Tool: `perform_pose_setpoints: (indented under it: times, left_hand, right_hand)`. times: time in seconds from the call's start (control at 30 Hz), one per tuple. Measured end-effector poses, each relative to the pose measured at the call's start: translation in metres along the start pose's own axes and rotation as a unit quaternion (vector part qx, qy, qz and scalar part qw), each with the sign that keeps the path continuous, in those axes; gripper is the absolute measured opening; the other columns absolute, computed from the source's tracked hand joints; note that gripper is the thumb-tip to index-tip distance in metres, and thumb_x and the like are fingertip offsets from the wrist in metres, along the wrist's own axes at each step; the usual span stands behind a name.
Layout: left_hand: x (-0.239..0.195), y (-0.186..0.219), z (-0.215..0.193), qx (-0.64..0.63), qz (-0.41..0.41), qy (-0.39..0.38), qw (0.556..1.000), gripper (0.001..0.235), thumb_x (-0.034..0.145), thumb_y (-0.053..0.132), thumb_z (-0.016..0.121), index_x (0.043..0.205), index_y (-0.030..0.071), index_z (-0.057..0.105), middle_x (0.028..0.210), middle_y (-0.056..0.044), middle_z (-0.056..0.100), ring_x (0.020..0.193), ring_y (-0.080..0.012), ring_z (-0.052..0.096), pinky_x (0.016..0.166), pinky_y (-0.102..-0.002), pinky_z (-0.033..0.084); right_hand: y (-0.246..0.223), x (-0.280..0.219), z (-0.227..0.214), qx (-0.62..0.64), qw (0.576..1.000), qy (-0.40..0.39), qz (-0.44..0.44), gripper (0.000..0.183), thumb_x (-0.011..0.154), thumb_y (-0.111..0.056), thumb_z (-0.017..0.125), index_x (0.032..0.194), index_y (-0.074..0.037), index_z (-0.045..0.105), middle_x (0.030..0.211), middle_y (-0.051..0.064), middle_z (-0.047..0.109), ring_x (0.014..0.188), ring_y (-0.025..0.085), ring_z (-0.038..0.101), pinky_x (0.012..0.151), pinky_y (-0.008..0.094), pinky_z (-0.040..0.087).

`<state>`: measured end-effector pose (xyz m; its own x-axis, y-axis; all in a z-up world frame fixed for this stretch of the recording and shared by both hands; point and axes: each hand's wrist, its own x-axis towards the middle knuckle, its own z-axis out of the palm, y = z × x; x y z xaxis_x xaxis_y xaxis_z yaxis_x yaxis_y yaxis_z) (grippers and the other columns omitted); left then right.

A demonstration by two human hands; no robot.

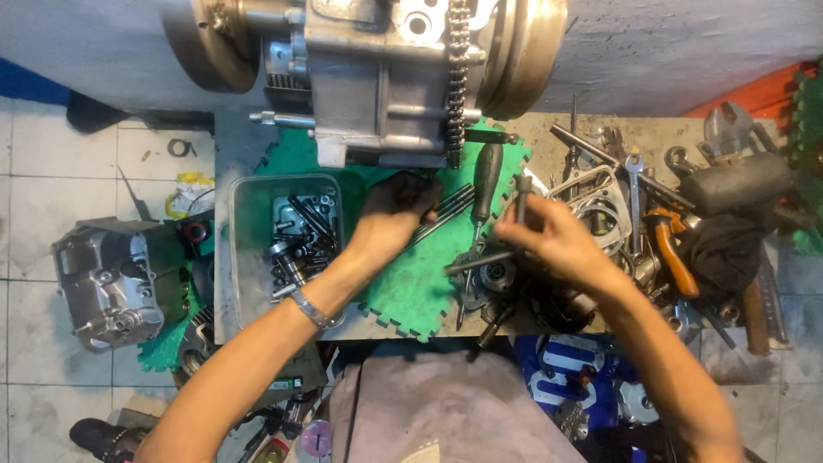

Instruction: The person sorts small engine parts and tools on a workbench, moving items between a plastic tray and a metal container. They handle bolts, nuts, and metal rods, placing some into a container and others back onto the bench.

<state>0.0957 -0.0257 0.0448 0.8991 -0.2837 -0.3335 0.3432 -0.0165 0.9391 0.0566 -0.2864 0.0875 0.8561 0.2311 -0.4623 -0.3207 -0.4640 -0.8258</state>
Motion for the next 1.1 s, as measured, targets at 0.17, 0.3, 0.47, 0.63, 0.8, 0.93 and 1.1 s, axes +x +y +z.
perform_pose_setpoints:
  times: [0.17, 0.3, 0.47, 0.63, 0.8, 0.93, 1.1]
  left_hand:
    - [-0.006, -0.004, 0.018, -0.066, 0.008, 0.026, 0.997, 0.031, 0.102, 0.026, 0.059, 0.097, -0.003, 0.07, 0.086, -0.007, 0.073, 0.071, -0.0131, 0.067, 0.066, -0.028, 0.056]
    - [-0.008, -0.008, 0.041, -0.142, -0.016, 0.082, 0.986, 0.032, 0.105, 0.026, 0.052, 0.097, -0.001, 0.065, 0.08, -0.006, 0.066, 0.067, -0.0148, 0.062, 0.063, -0.032, 0.055]
    - [-0.009, -0.03, 0.071, -0.359, -0.01, 0.095, 0.928, 0.033, 0.108, 0.031, 0.041, 0.095, 0.004, 0.055, 0.076, -0.003, 0.056, 0.067, -0.0155, 0.056, 0.066, -0.035, 0.052]
    - [0.004, -0.063, 0.087, -0.561, 0.069, 0.042, 0.824, 0.021, 0.11, 0.022, 0.041, 0.097, 0.008, 0.05, 0.078, -0.003, 0.049, 0.07, -0.0177, 0.051, 0.067, -0.036, 0.046]
    - [-0.01, -0.027, 0.06, -0.377, 0.092, 0.15, 0.909, 0.02, 0.104, 0.023, 0.05, 0.098, 0.005, 0.054, 0.077, -0.003, 0.056, 0.068, -0.0188, 0.057, 0.066, -0.035, 0.048]
    - [-0.019, -0.016, 0.053, -0.116, 0.143, 0.181, 0.966, 0.022, 0.103, 0.026, 0.059, 0.104, 0.004, 0.061, 0.083, -0.006, 0.068, 0.066, -0.0191, 0.061, 0.06, -0.033, 0.05]
    - [-0.018, -0.015, 0.058, 0.055, 0.199, 0.261, 0.943, 0.028, 0.104, 0.029, 0.06, 0.1, 0.001, 0.058, 0.082, -0.01, 0.065, 0.065, -0.0203, 0.06, 0.059, -0.036, 0.049]
  right_hand:
    - [-0.003, 0.007, -0.05, -0.122, 0.992, -0.01, -0.023, 0.038, 0.088, -0.031, 0.072, 0.116, -0.005, 0.071, 0.105, 0.007, 0.077, 0.098, 0.018, 0.069, 0.089, 0.034, 0.052]
    - [0.005, 0.009, -0.073, -0.157, 0.985, -0.067, 0.008, 0.045, 0.089, -0.032, 0.07, 0.125, -0.005, 0.069, 0.115, 0.01, 0.077, 0.107, 0.02, 0.069, 0.094, 0.037, 0.052]
    - [0.021, 0.023, -0.068, -0.31, 0.95, -0.016, -0.026, 0.044, 0.088, -0.033, 0.074, 0.116, 0.001, 0.07, 0.099, 0.019, 0.077, 0.088, 0.027, 0.073, 0.081, 0.041, 0.056]
    - [0.03, 0.019, -0.059, -0.42, 0.901, 0.053, -0.094, 0.054, 0.086, -0.031, 0.077, 0.121, 0.006, 0.062, 0.071, 0.022, 0.069, 0.056, 0.031, 0.066, 0.052, 0.044, 0.053]
    - [-0.003, 0.008, -0.03, -0.552, 0.816, 0.139, -0.101, 0.035, 0.09, -0.035, 0.077, 0.101, -0.004, 0.064, 0.075, 0.016, 0.069, 0.064, 0.035, 0.067, 0.055, 0.046, 0.051]
    - [-0.014, 0.019, -0.006, -0.502, 0.838, 0.164, -0.136, 0.035, 0.094, -0.042, 0.074, 0.093, -0.007, 0.067, 0.076, 0.012, 0.07, 0.059, 0.031, 0.066, 0.053, 0.043, 0.052]
    - [-0.042, 0.021, 0.026, -0.368, 0.875, 0.197, -0.246, 0.024, 0.093, -0.031, 0.075, 0.095, -0.008, 0.073, 0.077, 0.011, 0.07, 0.061, 0.027, 0.066, 0.054, 0.039, 0.051]
